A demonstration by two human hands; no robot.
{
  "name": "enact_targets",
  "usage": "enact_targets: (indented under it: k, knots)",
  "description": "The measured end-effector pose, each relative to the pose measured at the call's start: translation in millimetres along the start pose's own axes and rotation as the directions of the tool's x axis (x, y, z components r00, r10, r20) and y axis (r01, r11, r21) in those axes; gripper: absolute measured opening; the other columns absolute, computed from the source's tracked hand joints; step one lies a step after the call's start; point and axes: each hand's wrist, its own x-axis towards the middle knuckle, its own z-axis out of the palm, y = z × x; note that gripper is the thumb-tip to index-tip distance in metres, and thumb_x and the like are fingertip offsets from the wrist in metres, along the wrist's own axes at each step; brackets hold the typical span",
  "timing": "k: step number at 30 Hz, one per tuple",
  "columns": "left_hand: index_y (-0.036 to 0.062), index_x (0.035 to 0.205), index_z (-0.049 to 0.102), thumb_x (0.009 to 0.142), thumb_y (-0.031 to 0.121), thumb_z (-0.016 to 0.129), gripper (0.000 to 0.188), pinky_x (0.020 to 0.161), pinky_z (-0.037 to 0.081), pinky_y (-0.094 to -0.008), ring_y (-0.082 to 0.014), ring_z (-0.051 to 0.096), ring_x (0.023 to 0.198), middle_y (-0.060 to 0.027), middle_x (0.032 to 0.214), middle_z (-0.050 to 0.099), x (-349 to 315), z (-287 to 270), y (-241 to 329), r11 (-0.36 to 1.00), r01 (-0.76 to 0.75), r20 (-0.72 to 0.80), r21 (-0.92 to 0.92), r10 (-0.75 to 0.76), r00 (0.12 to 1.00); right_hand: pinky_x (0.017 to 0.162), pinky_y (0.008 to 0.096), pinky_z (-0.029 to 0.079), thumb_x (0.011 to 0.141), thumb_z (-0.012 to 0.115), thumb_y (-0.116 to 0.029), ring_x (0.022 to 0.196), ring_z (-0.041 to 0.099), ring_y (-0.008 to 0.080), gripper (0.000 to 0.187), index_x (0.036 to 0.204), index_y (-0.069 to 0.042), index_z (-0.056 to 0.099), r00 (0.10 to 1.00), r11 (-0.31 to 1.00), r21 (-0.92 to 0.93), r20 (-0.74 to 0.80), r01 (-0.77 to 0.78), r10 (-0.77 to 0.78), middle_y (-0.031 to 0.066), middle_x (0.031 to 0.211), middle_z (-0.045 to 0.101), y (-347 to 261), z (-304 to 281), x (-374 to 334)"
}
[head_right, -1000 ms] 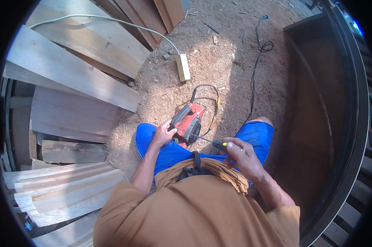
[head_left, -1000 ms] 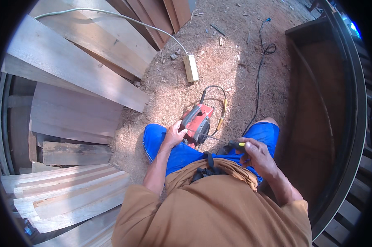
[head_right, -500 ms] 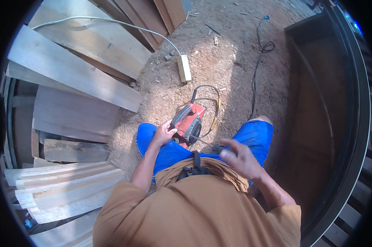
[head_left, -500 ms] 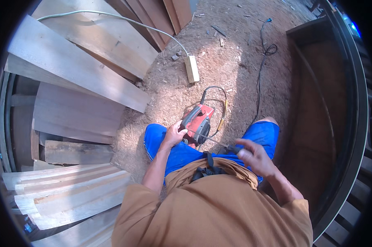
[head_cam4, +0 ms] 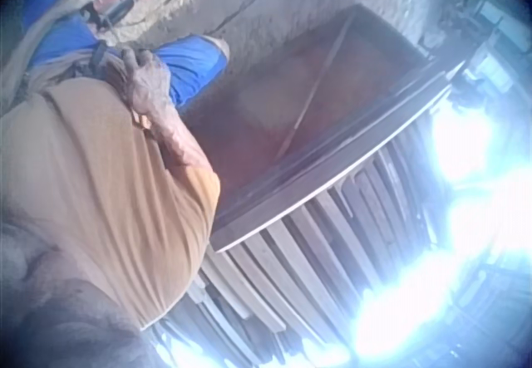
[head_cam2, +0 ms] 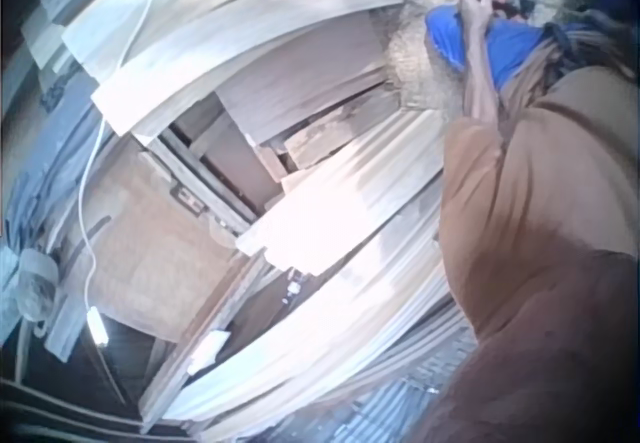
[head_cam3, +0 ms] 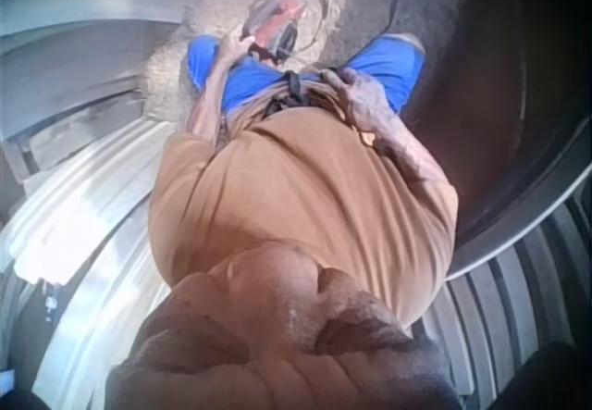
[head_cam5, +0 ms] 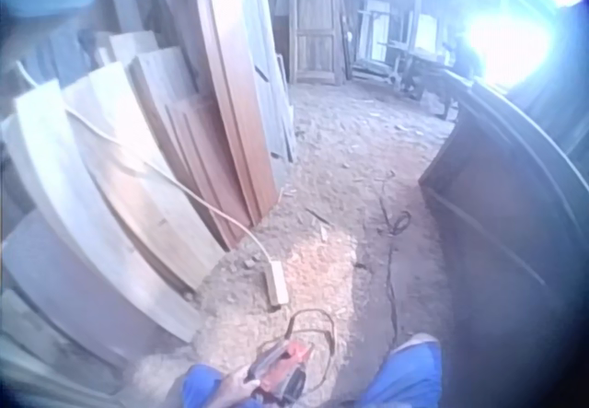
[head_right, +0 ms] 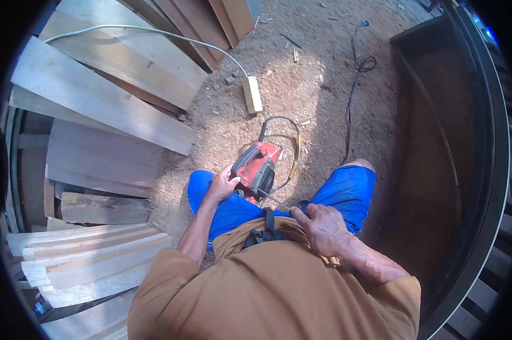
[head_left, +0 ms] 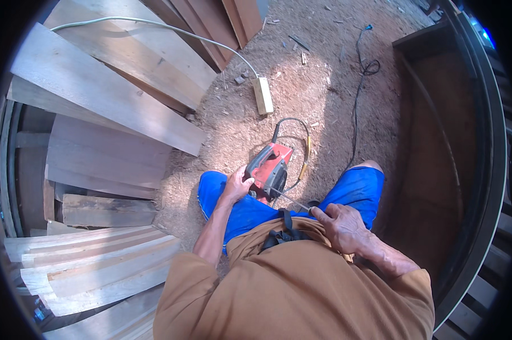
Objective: The person works on a power sander using a long screwdriver while sitting on the ground.
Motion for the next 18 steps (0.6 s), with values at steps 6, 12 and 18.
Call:
enact_targets:
  k: [6,12,18]
  knots:
    - [0.0132,0.158,0.043,0.088,0.005,0.074,0.078,0.109,0.05,-0.047,-0.0465,0.051,0.138,-0.0321,0.153,0.046,-18,15,37,0.885,-0.363,-0.107,0.292,0.407,0.907,0.078,0.0484,0.055,0.094,0.066,-0.02,0.089,0.07,0.0372,0.045,0.134,-0.002,0.061,0.985,0.928,0.338,-0.015,-0.156,0.171,0.0201,0.096,0.069,13,-8,5]
    - [0.0126,0.109,0.073,0.086,0.001,0.073,0.025,0.091,0.06,-0.0444,-0.045,0.069,0.114,-0.0356,0.153,0.044,-15,20,23,0.903,-0.35,-0.086,0.248,0.38,0.921,0.058,0.0286,0.049,0.108,0.055,-0.027,0.069,0.061,0.0132,0.04,0.139,-0.002,0.053,0.684,-0.317,0.857,0.515,-0.406,0.516,0.0107,0.095,0.069,6,-36,17]
    - [0.008,0.102,0.074,0.085,0.001,0.073,0.019,0.089,0.06,-0.044,-0.0439,0.071,0.11,-0.0347,0.149,0.05,-13,12,22,0.904,-0.36,-0.104,0.23,0.39,0.915,0.068,0.0307,0.055,0.103,0.054,-0.02,0.079,0.07,0.0151,0.038,0.133,0.0,0.065,0.812,0.33,0.746,0.492,-0.579,0.313,0.0165,0.097,0.072,29,-5,7]
